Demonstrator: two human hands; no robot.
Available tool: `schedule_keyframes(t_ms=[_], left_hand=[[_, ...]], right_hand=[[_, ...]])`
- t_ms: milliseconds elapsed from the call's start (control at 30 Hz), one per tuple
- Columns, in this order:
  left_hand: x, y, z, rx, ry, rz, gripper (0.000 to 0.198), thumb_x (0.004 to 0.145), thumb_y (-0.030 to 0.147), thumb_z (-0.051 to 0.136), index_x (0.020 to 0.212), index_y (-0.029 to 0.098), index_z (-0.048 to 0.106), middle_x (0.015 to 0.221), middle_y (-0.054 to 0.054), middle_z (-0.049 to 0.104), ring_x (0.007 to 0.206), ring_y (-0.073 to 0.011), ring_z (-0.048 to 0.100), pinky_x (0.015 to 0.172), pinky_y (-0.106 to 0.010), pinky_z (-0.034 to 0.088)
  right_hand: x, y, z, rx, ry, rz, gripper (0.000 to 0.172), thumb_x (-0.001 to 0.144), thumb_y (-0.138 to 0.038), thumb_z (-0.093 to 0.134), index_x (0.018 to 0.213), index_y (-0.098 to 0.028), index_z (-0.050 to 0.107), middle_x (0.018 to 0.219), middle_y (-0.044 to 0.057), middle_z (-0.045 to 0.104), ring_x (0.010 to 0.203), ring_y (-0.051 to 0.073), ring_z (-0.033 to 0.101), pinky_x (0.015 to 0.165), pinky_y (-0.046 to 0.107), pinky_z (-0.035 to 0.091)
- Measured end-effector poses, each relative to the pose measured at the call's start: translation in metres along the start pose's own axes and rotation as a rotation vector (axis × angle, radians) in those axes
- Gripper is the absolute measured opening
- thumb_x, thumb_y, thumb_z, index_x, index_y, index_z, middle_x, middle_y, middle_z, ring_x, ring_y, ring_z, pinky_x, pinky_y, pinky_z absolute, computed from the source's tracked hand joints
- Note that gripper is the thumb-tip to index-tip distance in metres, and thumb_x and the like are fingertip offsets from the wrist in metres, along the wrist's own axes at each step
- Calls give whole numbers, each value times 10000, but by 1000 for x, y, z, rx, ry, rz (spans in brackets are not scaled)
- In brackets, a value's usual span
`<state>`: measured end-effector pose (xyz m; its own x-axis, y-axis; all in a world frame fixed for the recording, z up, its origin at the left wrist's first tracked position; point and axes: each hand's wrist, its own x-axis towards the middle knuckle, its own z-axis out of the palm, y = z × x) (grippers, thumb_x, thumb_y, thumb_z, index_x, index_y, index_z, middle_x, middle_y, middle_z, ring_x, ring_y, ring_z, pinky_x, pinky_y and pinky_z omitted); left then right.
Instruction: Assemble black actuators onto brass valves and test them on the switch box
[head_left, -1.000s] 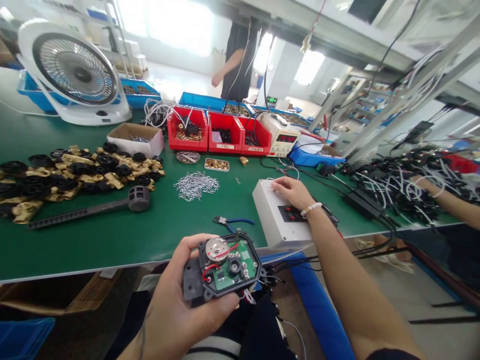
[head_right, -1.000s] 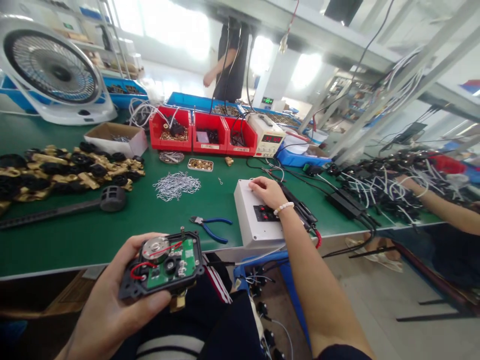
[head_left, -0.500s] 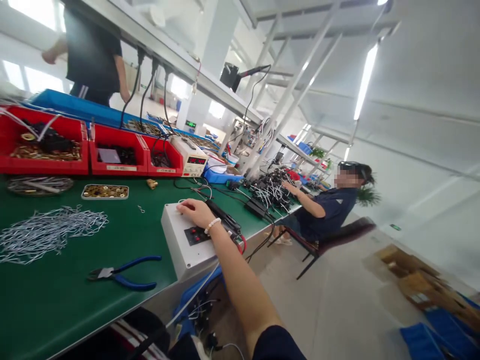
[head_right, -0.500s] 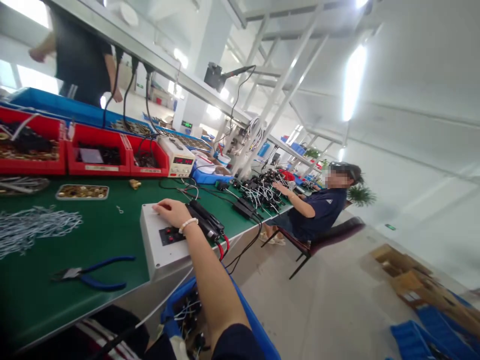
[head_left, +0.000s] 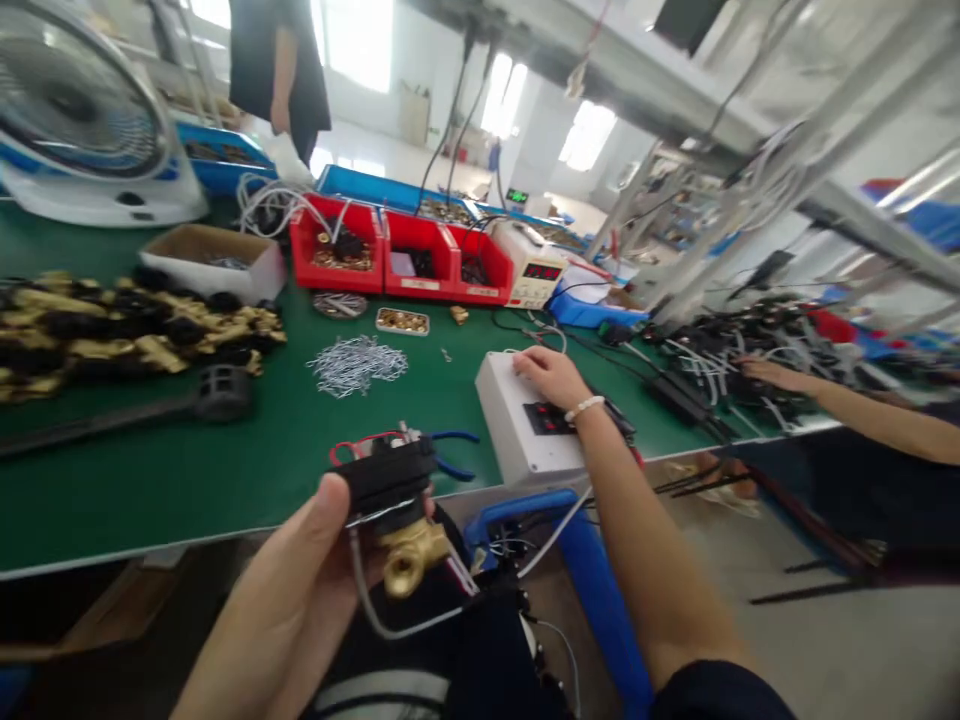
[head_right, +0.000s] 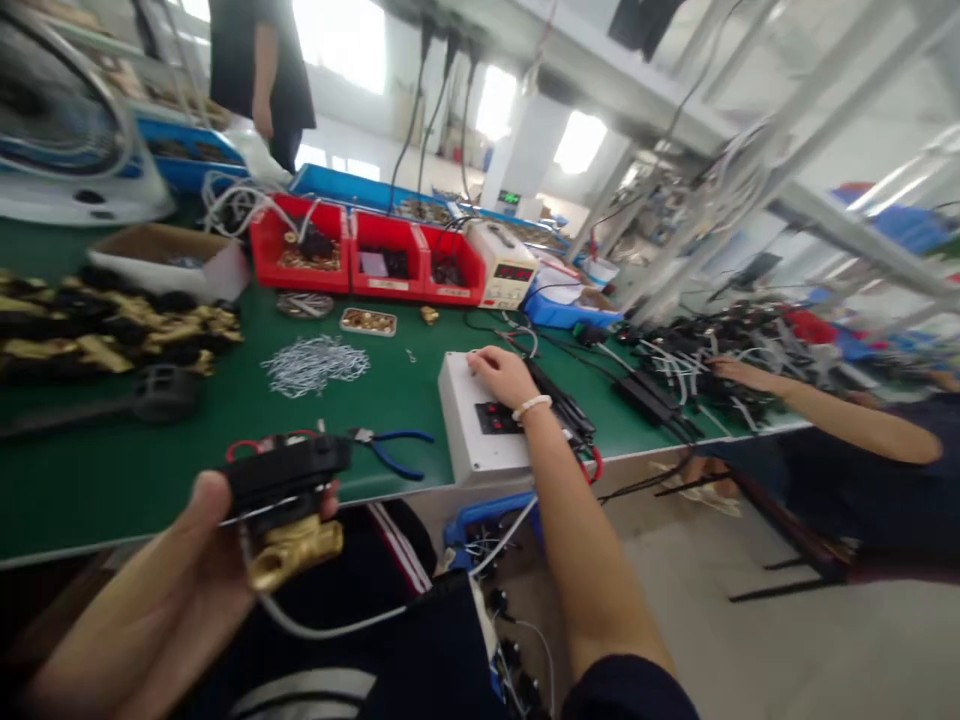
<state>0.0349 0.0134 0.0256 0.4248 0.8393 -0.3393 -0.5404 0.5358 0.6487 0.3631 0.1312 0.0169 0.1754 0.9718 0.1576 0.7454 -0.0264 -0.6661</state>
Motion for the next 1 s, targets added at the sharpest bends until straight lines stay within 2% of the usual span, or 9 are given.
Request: schedule_keyframes(t_ms=[67,133,233,467,700,1000], left_hand=[[-2,3,4,-2,68,6,466,856,540,659,1116,159,722,1022,-104,760,914,-255,729,850,-355,595],[-1,2,6,-6,83,22,494,863,534,657,1182,159,696,1039,-111,759,934,-266,730,877,-380,592],[-1,-1,6,-22,60,34,497,876,526,649,1215,164,680,1041,-105,759,960,-256,724,901,-370,585],[0,-4,-1,-118,-77,97,354,918,465,621,1110,184,720,1049,-73,766,938,-195,725,841,-278,594],[0,-3,0,-110,-47,84,372,899,477,643,1118,187,721,1077,-70,760,957,-194,721,841,-266,592],[-4,-2,0,-125,-82,59,382,893,485,650,1117,184,724,1094,-63,757,966,-182,716,874,-255,579]], right_hand=[[2,2,0,3,5,-8,286,807,-437,583,719,-169,633,706,32,651,686,159,552,722,292,417],[2,2,-1,-12,8,-13,320,787,-480,582,720,-174,643,701,36,653,667,160,545,696,293,414],[1,1,-3,-50,17,-17,359,777,-526,574,716,-181,653,680,38,649,644,163,538,651,289,409],[1,2,-2,-106,34,-23,382,784,-550,561,708,-188,657,686,44,662,640,170,552,654,297,421],[1,1,-3,-120,33,1,364,790,-526,541,723,-188,658,706,50,668,645,179,562,685,314,417],[1,-1,-2,-109,34,23,341,794,-502,547,721,-189,659,711,53,671,650,179,568,683,309,433]])
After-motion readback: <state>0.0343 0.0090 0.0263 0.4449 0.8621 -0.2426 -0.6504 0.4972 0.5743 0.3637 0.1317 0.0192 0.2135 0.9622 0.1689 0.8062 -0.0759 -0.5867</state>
